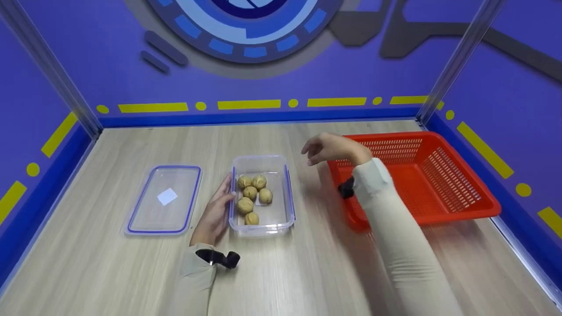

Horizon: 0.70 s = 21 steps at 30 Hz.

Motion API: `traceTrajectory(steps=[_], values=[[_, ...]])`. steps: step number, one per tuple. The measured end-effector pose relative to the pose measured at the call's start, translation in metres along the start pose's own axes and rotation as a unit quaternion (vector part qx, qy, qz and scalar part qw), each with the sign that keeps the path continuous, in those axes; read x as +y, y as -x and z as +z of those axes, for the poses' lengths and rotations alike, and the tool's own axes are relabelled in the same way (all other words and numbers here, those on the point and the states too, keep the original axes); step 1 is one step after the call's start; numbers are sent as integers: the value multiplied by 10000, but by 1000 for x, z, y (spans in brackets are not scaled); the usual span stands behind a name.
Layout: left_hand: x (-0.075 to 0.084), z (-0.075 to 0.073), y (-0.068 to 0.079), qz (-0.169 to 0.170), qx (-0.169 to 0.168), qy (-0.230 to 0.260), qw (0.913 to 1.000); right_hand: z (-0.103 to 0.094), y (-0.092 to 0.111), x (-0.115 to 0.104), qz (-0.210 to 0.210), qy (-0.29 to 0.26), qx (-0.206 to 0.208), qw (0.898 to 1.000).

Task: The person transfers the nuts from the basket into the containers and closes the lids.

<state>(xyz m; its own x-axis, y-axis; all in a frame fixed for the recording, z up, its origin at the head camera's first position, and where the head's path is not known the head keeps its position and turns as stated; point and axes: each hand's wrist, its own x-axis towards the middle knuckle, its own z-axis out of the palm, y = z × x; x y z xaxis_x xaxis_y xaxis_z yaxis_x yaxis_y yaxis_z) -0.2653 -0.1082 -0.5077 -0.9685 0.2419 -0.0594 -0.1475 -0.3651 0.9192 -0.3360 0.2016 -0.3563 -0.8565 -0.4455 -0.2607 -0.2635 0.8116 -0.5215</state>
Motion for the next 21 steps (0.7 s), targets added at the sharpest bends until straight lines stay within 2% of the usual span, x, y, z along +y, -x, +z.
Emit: traceTrajectory(steps=[3, 9, 11, 21], values=[[0, 1, 0, -23, 51, 20, 10000, -7, 7, 14, 62, -27, 197, 9998], [-1, 2, 1, -33, 97, 17, 9999, -15, 21, 46, -233, -148, 508, 9983], [-1, 2, 1, -19, 76, -11, 10000, -16, 25, 55, -218, -195, 562, 9980], [-2, 0, 0, -7, 41, -57, 10000, -14, 37, 93, 279, -129, 575, 9979]])
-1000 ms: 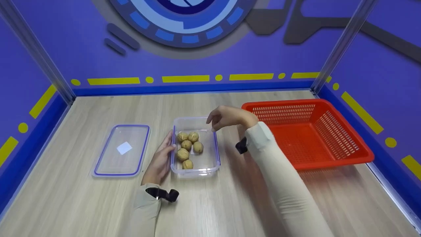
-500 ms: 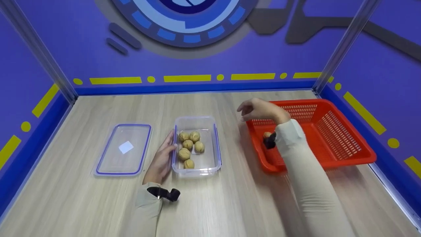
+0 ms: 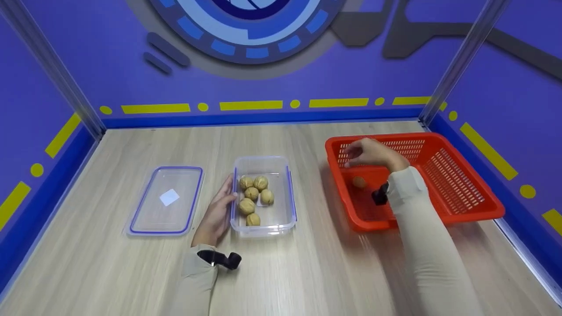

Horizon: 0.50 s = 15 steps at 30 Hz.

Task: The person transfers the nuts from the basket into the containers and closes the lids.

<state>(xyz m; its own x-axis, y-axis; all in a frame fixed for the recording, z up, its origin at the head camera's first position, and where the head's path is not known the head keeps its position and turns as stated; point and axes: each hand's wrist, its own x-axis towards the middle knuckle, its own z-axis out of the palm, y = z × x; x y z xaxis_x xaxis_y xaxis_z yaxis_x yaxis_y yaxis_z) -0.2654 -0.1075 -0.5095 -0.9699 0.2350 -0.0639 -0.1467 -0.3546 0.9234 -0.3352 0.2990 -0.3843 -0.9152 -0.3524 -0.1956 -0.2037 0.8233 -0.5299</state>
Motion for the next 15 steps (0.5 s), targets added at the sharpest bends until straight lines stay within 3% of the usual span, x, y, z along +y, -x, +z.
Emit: traceTrajectory(steps=[7, 15], values=[[1, 1, 1, -88, 94, 44, 9999, 5, 0, 15, 203, 31, -173, 9996], [1, 1, 0, -5, 13, 47, 10000, 10, 2, 23, 738, -107, -453, 9962]])
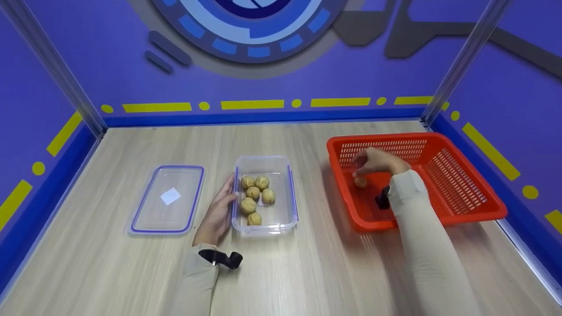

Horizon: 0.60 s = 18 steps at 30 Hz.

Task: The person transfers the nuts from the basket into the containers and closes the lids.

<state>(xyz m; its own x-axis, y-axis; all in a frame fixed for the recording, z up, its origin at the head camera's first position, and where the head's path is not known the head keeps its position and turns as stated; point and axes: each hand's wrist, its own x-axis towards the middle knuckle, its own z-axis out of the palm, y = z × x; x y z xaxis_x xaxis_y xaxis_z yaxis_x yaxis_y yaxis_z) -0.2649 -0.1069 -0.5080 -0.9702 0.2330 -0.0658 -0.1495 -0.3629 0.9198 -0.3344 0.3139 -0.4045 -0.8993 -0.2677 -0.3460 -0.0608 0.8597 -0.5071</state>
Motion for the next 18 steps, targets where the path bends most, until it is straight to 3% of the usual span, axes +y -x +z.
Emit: traceTrajectory(steps=[4, 9, 18], values=[[0, 0, 0, -19, -13, -12, 10000, 3, 2, 3, 233, -38, -204, 9995], [-1, 0, 0, 22, -121, -51, 9999, 9, 0, 6, 174, 30, -439, 9989], [0, 0, 0, -27, -19, -16, 10000, 14, -2, 5, 328, 209, -517, 9979]])
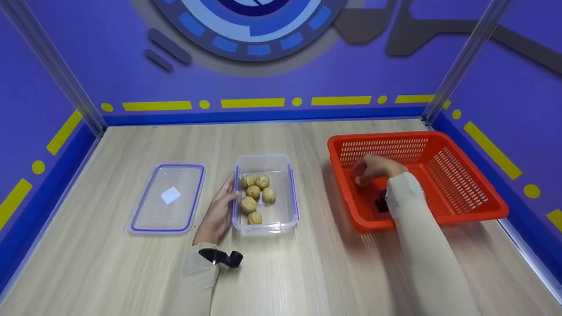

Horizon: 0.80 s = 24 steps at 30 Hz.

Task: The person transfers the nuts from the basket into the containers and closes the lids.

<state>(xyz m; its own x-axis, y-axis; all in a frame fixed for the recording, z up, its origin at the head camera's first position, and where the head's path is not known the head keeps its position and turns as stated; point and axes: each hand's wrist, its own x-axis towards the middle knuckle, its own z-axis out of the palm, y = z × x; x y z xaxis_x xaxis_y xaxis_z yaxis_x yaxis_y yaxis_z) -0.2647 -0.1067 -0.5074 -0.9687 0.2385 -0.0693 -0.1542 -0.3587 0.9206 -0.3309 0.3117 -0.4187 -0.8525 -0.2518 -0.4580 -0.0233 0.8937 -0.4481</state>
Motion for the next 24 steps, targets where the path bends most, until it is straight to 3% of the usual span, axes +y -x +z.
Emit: traceTrajectory(steps=[15, 24], values=[[0, 1, 1, 51, -4, 79, 10000, -3, 2, 1, 135, 143, 12, 9998], [-1, -1, -1, 60, -76, -43, 9999, -9, 5, -5, -93, 331, 128, 9993]])
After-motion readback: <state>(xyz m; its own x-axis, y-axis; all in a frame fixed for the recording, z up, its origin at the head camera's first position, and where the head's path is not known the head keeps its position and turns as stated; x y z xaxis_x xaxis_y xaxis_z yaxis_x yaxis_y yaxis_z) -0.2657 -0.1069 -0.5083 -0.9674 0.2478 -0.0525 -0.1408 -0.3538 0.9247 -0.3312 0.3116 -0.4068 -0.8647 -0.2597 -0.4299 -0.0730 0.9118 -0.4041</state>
